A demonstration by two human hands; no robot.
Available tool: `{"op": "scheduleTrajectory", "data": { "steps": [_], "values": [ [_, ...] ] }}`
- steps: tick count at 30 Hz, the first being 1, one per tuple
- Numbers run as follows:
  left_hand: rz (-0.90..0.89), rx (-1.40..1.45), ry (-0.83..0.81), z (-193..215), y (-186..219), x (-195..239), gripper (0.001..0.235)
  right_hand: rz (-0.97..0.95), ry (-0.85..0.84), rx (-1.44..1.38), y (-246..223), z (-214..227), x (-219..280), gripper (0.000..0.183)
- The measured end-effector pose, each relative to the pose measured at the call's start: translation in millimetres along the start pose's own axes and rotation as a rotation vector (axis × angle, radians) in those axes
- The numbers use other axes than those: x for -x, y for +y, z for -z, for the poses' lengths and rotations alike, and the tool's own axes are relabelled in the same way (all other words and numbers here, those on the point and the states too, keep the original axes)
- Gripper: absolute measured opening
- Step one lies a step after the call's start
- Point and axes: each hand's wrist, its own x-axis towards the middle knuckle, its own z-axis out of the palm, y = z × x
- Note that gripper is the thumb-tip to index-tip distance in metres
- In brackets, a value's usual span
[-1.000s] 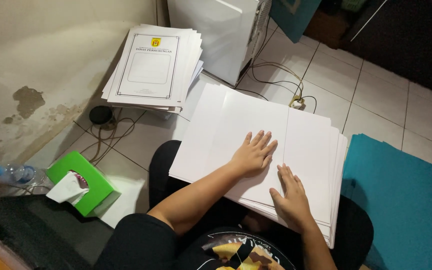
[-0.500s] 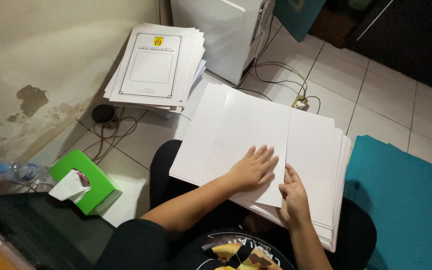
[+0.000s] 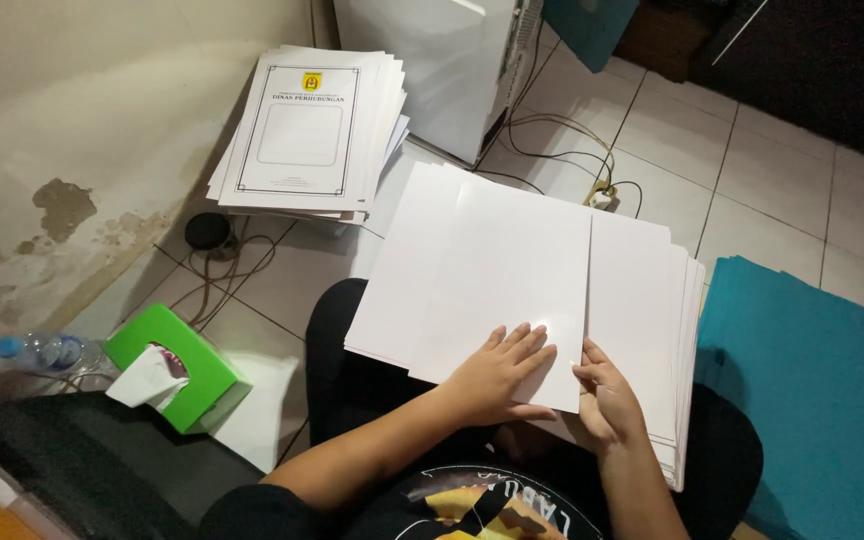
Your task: The person folds blank white sheets of paper in half and places them into a stack. They repeatedly pick up a sheet, fold it, and add it to the growing pile on their lap.
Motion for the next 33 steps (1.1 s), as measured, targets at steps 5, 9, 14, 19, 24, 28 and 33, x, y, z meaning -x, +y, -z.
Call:
{"op": "scheduleTrajectory", "data": {
  "steps": [5, 9, 14, 19, 24, 28, 33],
  "values": [
    [-0.158, -0.186, 0.035, 5.0, 7.5, -4.3, 0.088, -0.041, 0.099, 0.044, -73.1, -65.6, 72.6, 0.072],
    [-0.345, -0.146, -0.099, 28.6, 10.1, -1.0, 0.05, 0.029, 0.087, 0.007, -78.9, -56.2, 75.1, 0.073],
    [-0.411, 0.199, -0.305, 22.4, 22.1, 34.1, 0.065, 0.085, 0.282, -0.034, -59.0, 46.8, -0.5, 0.029],
    [-0.292, 0.473, -0.093, 95.4, 31.1, 31.2, 0.071, 0.306, 0.282, -0.108, -76.4, 60.8, 3.0, 0.038],
    [0.388, 1.138, 0.9, 49.5, -16.5, 33.4, 0.036, 0.11, 0.012, -0.445, 22.4, 96.5, -72.4, 0.035],
    [0.551, 1.234, 1.178, 20.6, -16.5, 12.6, 0.05, -0.019, -0.163, -0.416, -28.2, -88.5, 43.5, 0.026],
    [0.586, 0.94, 0.634, -25.2, -47.6, 31.7, 0.035, 0.299, 0.071, -0.097, -15.1, -59.0, -11.5, 0.04]
  ]
}}
